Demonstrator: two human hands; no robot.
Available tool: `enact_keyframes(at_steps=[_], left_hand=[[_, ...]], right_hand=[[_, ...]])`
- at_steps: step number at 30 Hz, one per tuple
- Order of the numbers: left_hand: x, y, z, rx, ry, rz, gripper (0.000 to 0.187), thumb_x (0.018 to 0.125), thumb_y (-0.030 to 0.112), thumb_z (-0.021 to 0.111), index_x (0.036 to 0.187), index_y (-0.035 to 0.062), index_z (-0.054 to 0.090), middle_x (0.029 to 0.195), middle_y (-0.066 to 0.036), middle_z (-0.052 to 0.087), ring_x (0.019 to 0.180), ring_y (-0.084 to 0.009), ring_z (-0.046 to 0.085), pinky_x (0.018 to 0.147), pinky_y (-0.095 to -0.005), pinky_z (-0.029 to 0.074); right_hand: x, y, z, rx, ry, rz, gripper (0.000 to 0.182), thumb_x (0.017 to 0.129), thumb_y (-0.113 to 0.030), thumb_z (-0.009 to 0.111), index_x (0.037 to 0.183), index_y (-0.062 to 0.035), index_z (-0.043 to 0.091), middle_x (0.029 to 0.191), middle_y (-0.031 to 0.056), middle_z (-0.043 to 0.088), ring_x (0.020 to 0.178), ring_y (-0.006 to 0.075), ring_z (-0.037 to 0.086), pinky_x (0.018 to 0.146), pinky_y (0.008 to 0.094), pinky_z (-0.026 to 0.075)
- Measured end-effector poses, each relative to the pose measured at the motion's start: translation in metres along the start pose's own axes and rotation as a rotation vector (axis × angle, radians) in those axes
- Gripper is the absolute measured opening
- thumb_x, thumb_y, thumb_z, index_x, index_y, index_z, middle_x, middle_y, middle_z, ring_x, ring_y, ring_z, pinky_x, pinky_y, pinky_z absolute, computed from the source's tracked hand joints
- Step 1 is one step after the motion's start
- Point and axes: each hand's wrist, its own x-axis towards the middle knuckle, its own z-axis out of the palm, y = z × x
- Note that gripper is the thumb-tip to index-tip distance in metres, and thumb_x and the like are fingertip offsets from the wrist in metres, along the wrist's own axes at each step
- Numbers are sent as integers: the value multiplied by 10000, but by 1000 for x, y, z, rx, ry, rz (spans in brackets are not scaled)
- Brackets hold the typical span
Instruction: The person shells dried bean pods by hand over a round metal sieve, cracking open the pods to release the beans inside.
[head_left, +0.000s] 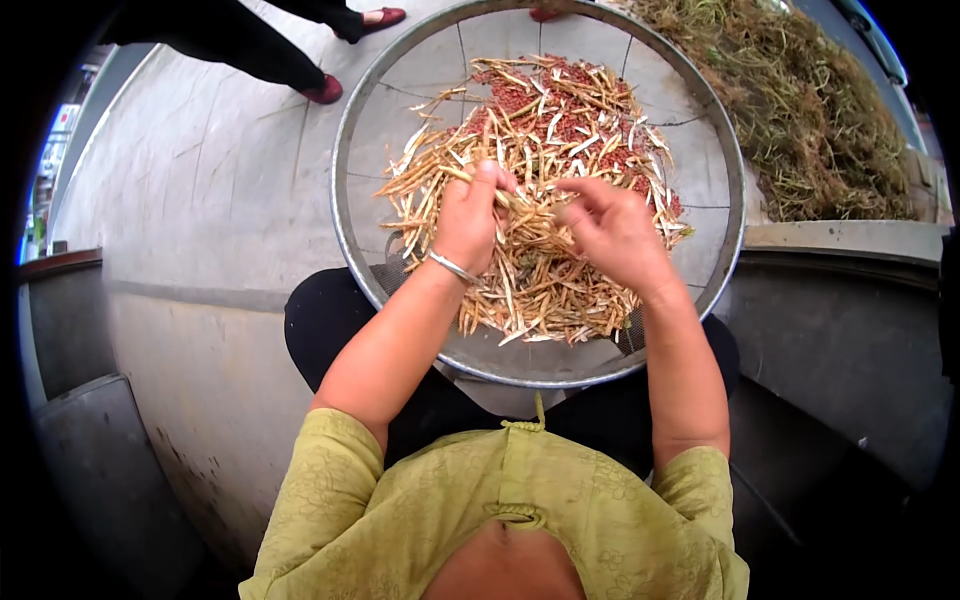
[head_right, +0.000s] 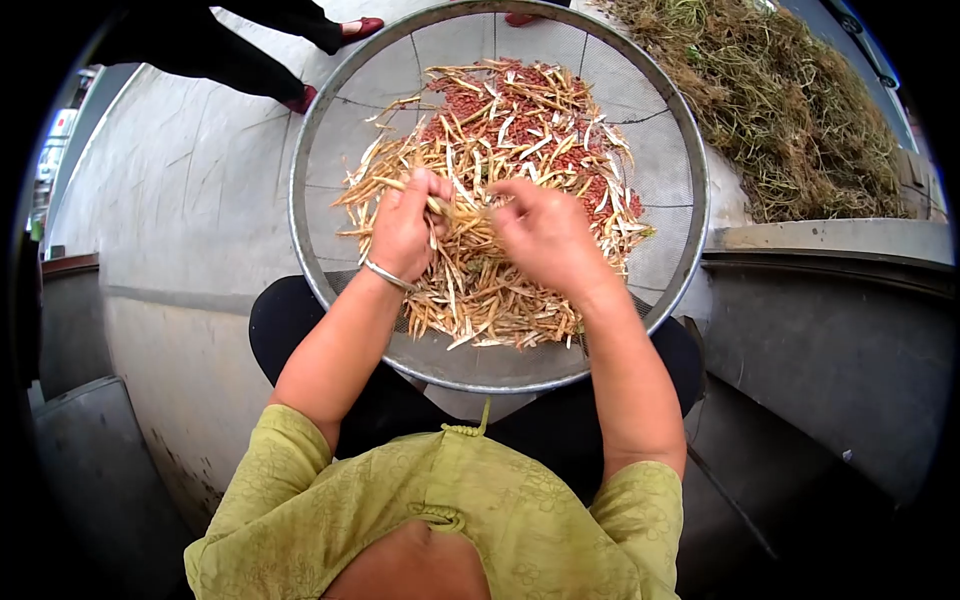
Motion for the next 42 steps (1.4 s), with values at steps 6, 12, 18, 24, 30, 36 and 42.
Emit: enact_keyframes(at_steps=[6, 12, 18, 24, 30, 36, 42], left_hand=[[0, 8, -7, -288, 15, -71, 259, 955, 312, 378, 858, 94, 479, 759, -32, 544, 605, -88, 454, 464, -190, 342], [5, 4, -16, -364, 5, -86, 241, 951, 341, 373, 887, 130, 471, 716, 23, 466, 655, -94, 433, 555, -228, 388], [3, 6, -10, -491, 35, -84, 232, 952, 320, 376, 888, 117, 468, 653, 18, 440, 799, -189, 542, 653, -313, 453], [-3, 7, 0, -364, -54, -120, 220, 941, 286, 428, 928, 71, 474, 635, 30, 380, 566, -95, 399, 577, -273, 435], [-11, 6, 11, -204, -98, -214, 292, 928, 309, 457, 1021, 33, 488, 626, 44, 352, 506, -53, 336, 483, -207, 358], [-11, 3, 16, -144, -138, -124, 247, 859, 310, 587, 945, 85, 536, 614, 55, 428, 477, -44, 377, 442, -207, 362], [-11, 0, 13, -233, -139, -207, 219, 874, 282, 572, 803, 79, 535, 556, 54, 407, 453, -61, 403, 429, -219, 378]], right_hand=[[6, 22, 5, -564, -18, -55, 286, 787, -213, 616, 1011, -38, 601, 909, 171, 622, 822, 308, 614, 751, 395, 492], [2, 9, 33, -686, -189, -80, 347, 767, -228, 637, 1084, -97, 583, 885, 139, 611, 782, 297, 614, 695, 383, 505], [9, 16, -12, -214, 40, 75, 204, 794, -110, 602, 988, -71, 649, 653, 87, 628, 533, 131, 570, 519, 288, 462], [5, 19, -33, 318, 54, 176, 194, 831, -66, 580, 1012, -14, 626, 734, 34, 626, 495, 55, 521, 454, 194, 437], [5, 14, -23, 568, 19, 179, 181, 862, -88, 569, 1026, -38, 625, 802, 5, 617, 609, 34, 532, 484, 185, 468], [4, 1, -7, 585, -73, 190, 195, 861, -94, 573, 1043, -39, 618, 826, -1, 619, 647, 36, 541, 519, 188, 485], [2, 2, 12, 436, 67, 95, 208, 856, -86, 574, 1054, -47, 625, 799, -2, 634, 629, 26, 538, 521, 189, 486]])
